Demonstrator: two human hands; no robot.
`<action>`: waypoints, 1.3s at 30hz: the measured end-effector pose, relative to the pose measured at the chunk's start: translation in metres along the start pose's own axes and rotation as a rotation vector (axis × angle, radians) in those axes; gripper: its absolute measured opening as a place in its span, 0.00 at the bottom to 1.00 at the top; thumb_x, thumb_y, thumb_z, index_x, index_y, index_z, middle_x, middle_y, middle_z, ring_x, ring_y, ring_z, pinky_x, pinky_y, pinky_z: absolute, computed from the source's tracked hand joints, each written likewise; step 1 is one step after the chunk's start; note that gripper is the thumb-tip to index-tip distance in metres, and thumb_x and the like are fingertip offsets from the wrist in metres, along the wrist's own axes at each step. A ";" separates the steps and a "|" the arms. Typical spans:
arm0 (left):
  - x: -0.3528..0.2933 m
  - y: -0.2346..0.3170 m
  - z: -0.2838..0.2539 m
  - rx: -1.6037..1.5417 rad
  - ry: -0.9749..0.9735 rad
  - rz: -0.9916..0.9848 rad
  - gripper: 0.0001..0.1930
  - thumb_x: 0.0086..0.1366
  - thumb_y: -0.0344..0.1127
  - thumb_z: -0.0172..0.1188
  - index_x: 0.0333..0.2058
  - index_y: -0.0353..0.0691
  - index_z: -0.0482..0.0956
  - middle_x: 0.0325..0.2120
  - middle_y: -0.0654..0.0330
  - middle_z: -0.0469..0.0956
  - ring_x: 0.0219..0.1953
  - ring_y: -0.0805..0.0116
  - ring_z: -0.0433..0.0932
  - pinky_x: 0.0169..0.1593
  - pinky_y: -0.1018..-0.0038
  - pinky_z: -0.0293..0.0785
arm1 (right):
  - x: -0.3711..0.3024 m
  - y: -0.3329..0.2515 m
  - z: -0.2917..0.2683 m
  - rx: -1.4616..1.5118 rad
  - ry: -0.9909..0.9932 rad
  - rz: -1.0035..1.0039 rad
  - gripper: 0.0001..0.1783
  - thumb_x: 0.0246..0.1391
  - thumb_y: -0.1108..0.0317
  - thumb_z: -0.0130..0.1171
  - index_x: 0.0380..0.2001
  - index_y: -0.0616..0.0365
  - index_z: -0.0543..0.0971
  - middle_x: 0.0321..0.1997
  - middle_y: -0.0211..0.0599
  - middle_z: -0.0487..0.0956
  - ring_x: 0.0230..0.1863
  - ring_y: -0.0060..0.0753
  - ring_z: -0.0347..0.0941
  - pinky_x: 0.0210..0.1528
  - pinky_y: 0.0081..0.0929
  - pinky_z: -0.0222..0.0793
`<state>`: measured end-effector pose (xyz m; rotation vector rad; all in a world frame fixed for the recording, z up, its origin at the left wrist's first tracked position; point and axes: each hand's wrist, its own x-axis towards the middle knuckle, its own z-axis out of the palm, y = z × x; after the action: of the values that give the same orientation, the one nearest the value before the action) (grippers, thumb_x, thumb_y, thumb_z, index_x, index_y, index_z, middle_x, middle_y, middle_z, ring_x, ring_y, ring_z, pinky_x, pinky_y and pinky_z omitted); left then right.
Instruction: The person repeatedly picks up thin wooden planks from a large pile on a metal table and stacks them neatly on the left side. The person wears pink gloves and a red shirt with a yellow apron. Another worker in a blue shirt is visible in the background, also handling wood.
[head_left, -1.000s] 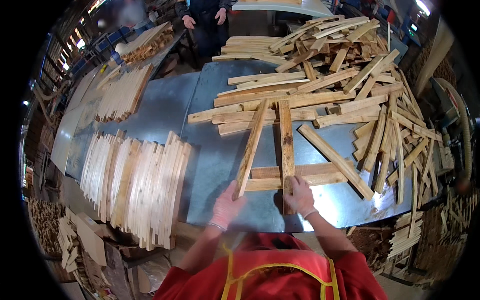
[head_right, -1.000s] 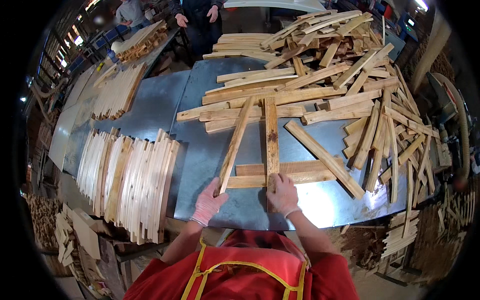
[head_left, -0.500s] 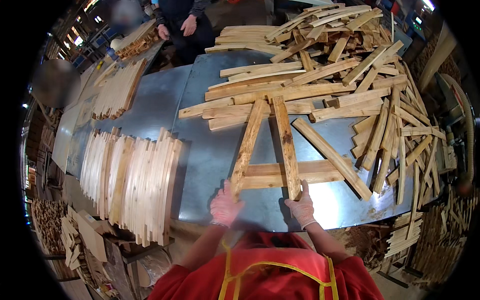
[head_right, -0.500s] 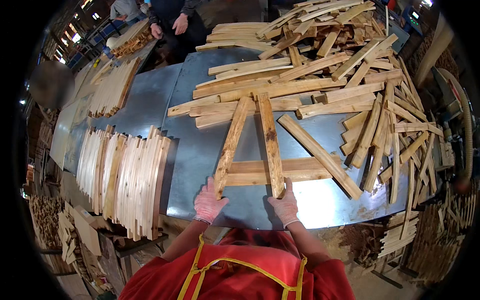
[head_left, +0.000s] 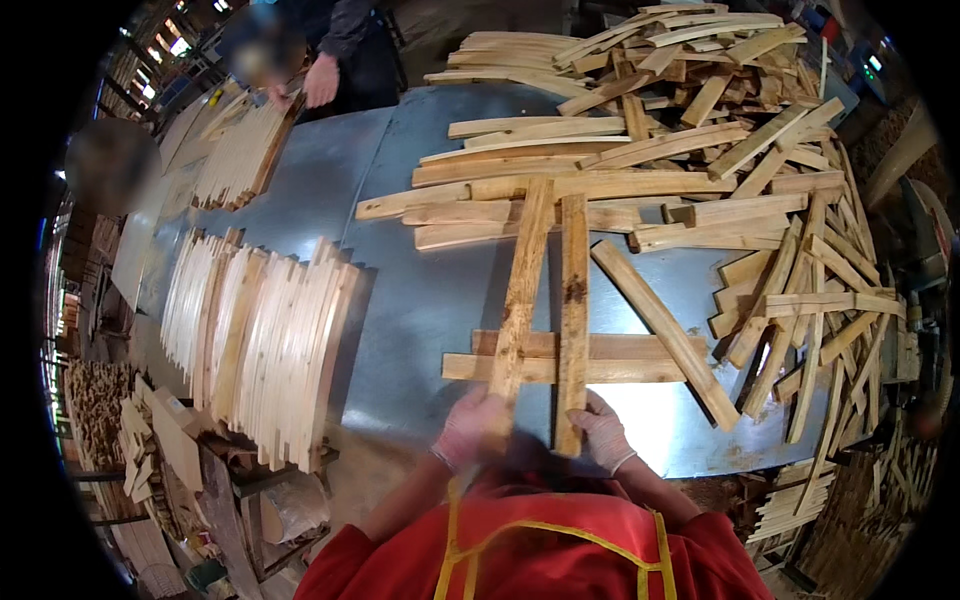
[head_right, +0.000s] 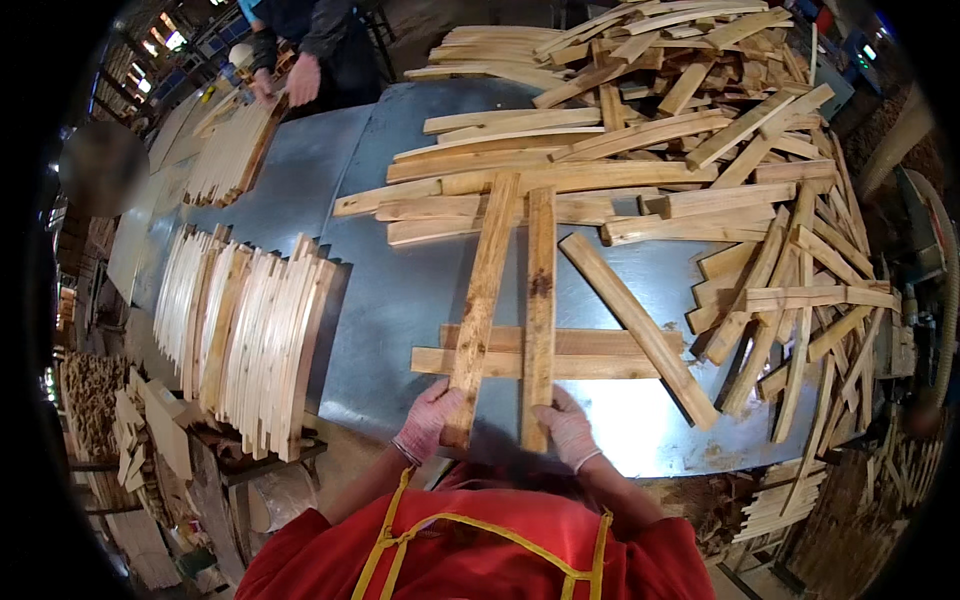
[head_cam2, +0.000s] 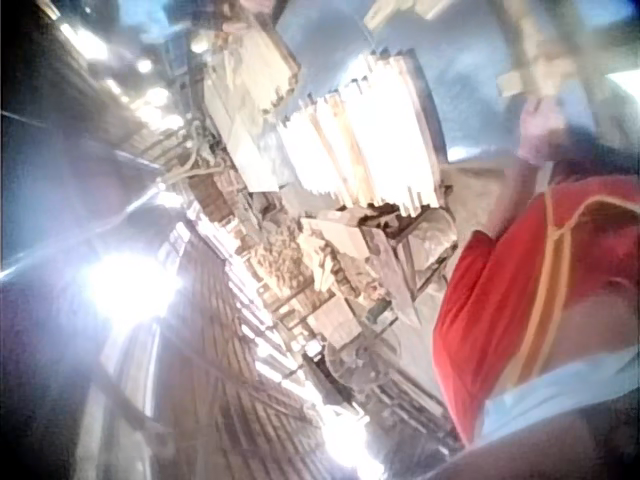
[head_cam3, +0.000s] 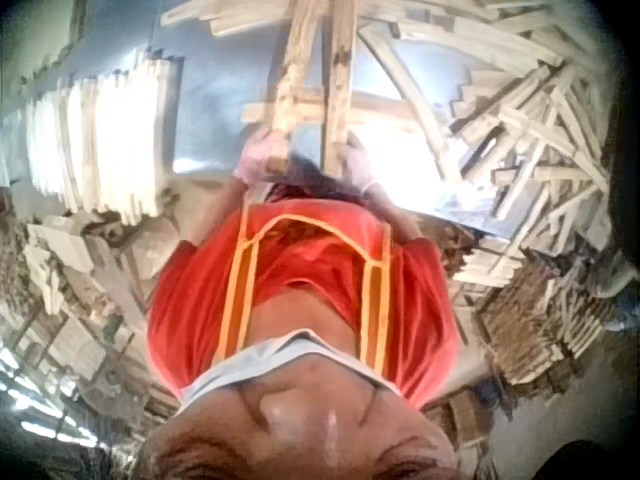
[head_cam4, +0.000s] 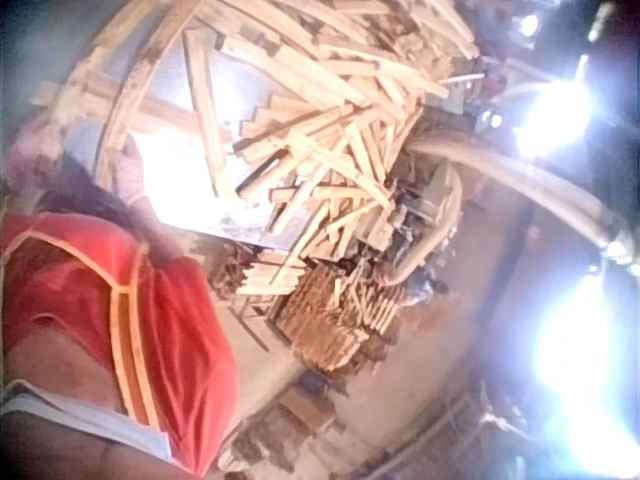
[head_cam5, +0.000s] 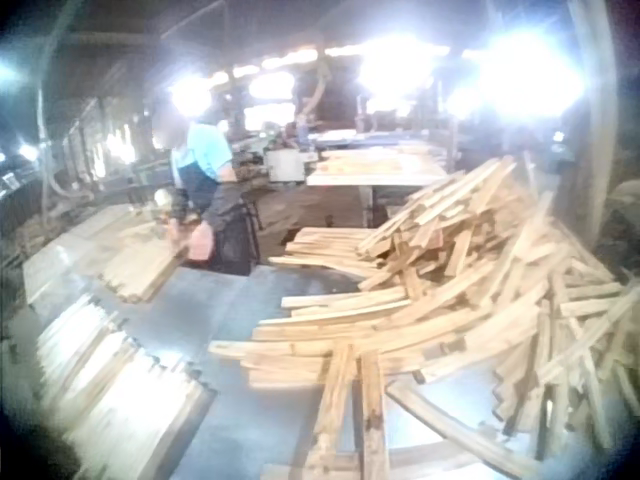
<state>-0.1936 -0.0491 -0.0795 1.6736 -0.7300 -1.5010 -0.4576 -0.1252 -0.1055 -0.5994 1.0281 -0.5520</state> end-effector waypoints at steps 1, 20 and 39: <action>0.002 0.000 0.013 0.091 -0.023 0.059 0.24 0.75 0.44 0.60 0.62 0.34 0.75 0.47 0.55 0.83 0.44 0.63 0.83 0.50 0.67 0.80 | -0.003 -0.002 0.009 0.222 -0.066 0.068 0.32 0.62 0.73 0.64 0.69 0.62 0.72 0.57 0.39 0.82 0.55 0.34 0.79 0.60 0.31 0.75; -0.011 0.005 0.012 0.744 -0.077 0.207 0.21 0.66 0.49 0.62 0.53 0.44 0.79 0.40 0.49 0.84 0.47 0.48 0.83 0.51 0.56 0.79 | 0.034 -0.417 -0.075 0.030 0.467 -1.125 0.29 0.70 0.59 0.60 0.67 0.60 0.67 0.42 0.31 0.76 0.39 0.30 0.73 0.47 0.34 0.72; -0.042 0.016 -0.005 0.997 0.091 0.791 0.34 0.60 0.48 0.69 0.63 0.43 0.74 0.51 0.46 0.80 0.50 0.40 0.80 0.52 0.50 0.78 | 0.011 -0.121 -0.001 -1.966 0.100 -0.829 0.18 0.56 0.60 0.63 0.51 0.41 0.81 0.45 0.30 0.82 0.51 0.42 0.77 0.61 0.44 0.66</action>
<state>-0.1933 -0.0224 -0.0425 1.7125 -2.0062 -0.4709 -0.4712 -0.2193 -0.0292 -2.8184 1.1422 -0.0584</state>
